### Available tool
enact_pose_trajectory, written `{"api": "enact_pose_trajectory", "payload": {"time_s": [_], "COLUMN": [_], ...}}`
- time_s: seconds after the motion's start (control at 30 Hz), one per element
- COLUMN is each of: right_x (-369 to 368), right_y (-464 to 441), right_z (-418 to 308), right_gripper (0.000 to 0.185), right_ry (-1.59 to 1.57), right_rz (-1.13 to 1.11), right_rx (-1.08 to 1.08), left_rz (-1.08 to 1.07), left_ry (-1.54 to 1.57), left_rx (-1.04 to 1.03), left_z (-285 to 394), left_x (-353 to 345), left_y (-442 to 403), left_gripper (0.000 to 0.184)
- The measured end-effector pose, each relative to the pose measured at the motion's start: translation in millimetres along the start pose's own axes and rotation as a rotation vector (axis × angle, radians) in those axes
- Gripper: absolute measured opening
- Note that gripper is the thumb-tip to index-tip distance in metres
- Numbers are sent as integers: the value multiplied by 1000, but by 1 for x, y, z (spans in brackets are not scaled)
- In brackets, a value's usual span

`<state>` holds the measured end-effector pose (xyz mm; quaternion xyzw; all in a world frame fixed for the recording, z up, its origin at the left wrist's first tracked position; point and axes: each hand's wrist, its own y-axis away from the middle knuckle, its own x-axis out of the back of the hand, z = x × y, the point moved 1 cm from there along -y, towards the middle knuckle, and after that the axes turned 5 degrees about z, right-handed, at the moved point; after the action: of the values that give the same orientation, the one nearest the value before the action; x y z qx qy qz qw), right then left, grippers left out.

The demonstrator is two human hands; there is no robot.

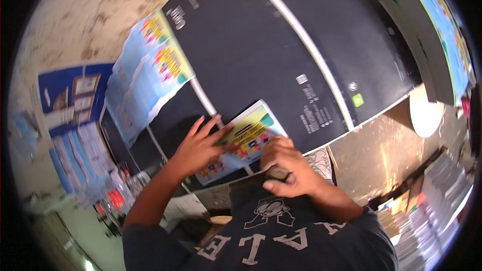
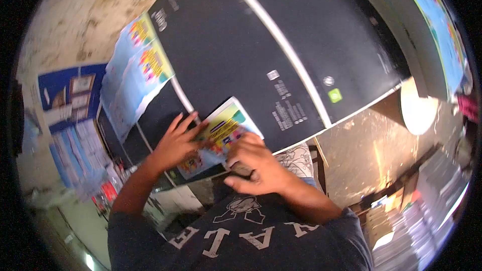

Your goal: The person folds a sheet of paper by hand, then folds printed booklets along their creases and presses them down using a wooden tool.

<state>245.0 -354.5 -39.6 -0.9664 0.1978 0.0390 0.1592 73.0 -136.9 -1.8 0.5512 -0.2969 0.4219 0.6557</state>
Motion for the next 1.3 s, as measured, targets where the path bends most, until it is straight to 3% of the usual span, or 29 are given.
{"api": "enact_pose_trajectory", "payload": {"time_s": [0.07,0.1,0.17,0.23,0.3,0.37,0.43,0.5,0.53,0.6,0.63,0.7,0.83,0.93,0.97,1.03,1.3], "right_x": [-10,-22,-32,-46,-53,-57,-84,-124,-134,-152,-156,-150,-160,-199,-200,-194,-188], "right_y": [14,19,16,27,30,24,10,-9,-7,2,6,2,-1,-16,-10,7,24], "right_z": [0,-5,-22,-23,-15,-22,-39,-77,-67,-31,-25,-15,-24,-63,-47,-3,1], "right_gripper": [25,24,22,20,18,17,25,24,24,24,24,31,31,24,24,28,25], "right_ry": [-20,-161,187,177,58,-222,-62,118,124,469,475,347,411,185,182,387,94], "right_rz": [59,229,239,291,365,411,166,-106,-122,-185,-191,-128,-167,-422,-428,-453,-433], "right_rx": [-124,-259,-221,-226,-226,-448,-300,27,22,-508,-513,-313,-303,38,22,-220,-232], "left_rz": [-40,-52,-87,-50,-13,25,116,136,185,283,367,516,550,592,616,661,699], "left_ry": [-5,-11,27,34,36,40,85,134,134,124,96,-24,129,156,137,142,261], "left_rx": [-57,-62,-64,-78,-93,-130,-146,-172,-170,-171,-189,-239,-269,-286,-281,-283,-296], "left_z": [-3,-6,-10,-13,-18,-24,-32,-39,-40,-45,-48,-58,-61,-61,-61,-63,-62], "left_x": [3,0,-7,-7,-10,-18,-29,-34,-39,-55,-65,-84,-99,-105,-108,-112,-106], "left_y": [2,4,4,8,12,16,21,22,24,28,30,31,31,29,29,28,30], "left_gripper": [69,69,72,74,75,78,81,81,73,68,63,47,48,55,58,63,74]}}
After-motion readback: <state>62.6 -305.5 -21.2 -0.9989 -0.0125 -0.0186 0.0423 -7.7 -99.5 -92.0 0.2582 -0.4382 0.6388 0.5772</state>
